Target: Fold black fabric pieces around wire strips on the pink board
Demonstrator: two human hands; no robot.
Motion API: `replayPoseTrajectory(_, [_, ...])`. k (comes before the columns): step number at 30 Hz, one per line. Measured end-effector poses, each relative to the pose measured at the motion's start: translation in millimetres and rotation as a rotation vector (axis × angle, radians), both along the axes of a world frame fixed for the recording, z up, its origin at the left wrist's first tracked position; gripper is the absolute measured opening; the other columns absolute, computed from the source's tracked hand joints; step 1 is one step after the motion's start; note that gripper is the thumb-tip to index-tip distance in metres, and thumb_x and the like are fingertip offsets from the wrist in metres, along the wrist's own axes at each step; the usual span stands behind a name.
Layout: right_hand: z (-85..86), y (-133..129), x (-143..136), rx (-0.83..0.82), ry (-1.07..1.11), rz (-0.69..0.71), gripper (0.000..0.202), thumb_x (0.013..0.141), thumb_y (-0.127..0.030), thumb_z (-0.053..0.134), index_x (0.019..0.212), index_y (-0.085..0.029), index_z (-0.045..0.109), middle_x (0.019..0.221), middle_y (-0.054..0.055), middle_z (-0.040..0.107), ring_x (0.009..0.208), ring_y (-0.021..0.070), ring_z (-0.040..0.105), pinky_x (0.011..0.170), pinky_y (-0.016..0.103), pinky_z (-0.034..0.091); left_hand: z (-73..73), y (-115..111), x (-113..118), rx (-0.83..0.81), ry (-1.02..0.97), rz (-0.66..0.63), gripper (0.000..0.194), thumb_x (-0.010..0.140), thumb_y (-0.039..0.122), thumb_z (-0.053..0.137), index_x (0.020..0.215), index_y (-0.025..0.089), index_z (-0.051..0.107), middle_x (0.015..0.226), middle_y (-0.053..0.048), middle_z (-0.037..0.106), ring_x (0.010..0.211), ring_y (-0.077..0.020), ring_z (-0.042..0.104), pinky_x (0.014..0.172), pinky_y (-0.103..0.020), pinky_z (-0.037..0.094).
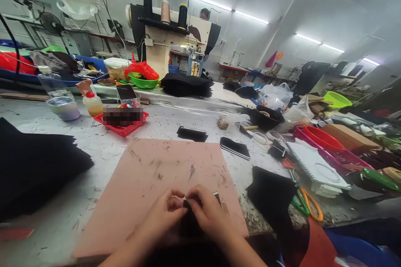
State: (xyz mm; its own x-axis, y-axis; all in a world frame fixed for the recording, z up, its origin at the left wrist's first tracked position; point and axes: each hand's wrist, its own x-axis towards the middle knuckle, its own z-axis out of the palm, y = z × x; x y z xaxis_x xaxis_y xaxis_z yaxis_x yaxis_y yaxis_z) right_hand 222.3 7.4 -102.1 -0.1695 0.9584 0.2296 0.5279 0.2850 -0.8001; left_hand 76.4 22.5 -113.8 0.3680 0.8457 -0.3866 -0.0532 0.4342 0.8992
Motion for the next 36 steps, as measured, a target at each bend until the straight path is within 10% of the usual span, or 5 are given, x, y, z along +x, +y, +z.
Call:
replayPoseTrajectory(12, [10.3, -7, 0, 0.042, -0.006, -0.086, 0.012, 0.076, -0.014, 0.055, 0.069, -0.021, 0.06, 0.072, 0.001, 0.062, 0.073, 0.0159, 0.058, 0.066, 0.026, 0.045, 14.1, -4, -1, 0.302, 0.197, -0.052, 0.014, 0.068, 0.031, 0.054, 0.063, 0.018, 0.057, 0.06, 0.002, 0.053, 0.062, -0.0146, 0.049, 0.059, -0.025, 0.039])
replayPoseTrajectory(21, [5.6, -10, -9, 0.403, -0.321, -0.122, 0.018, 0.072, -0.006, 0.048, 0.067, -0.019, 0.059, 0.066, 0.005, 0.061, 0.066, 0.0201, 0.054, 0.062, 0.033, 0.043, 19.6, 0, -6, 0.542, 0.362, -0.11, 0.015, 0.069, 0.022, 0.049, 0.068, 0.02, 0.065, 0.067, -0.001, 0.064, 0.066, -0.017, 0.055, 0.06, -0.025, 0.04])
replayPoseTrajectory(30, [8.8, -3, 1, -0.005, 0.139, -0.073, 0.009, 0.074, -0.02, 0.058, 0.065, -0.021, 0.061, 0.068, 0.002, 0.063, 0.068, 0.0161, 0.059, 0.064, 0.027, 0.047, 18.8, 1, -5, 0.36, 0.219, -0.105, 0.018, 0.07, 0.035, 0.053, 0.066, 0.018, 0.06, 0.064, 0.0, 0.059, 0.065, -0.0163, 0.054, 0.06, -0.024, 0.043])
replayPoseTrajectory(36, [-9.8, -4, 9, -0.148, 0.87, -0.337, 0.016, 0.079, -0.037, 0.047, 0.071, -0.024, 0.047, 0.075, 0.001, 0.063, 0.075, 0.0183, 0.062, 0.076, 0.037, 0.049, 8.7, 10, -1, 0.12, 0.193, -0.034, 0.028, 0.065, 0.045, 0.056, 0.061, 0.019, 0.048, 0.049, 0.005, 0.048, 0.045, -0.0111, 0.047, 0.043, -0.021, 0.036])
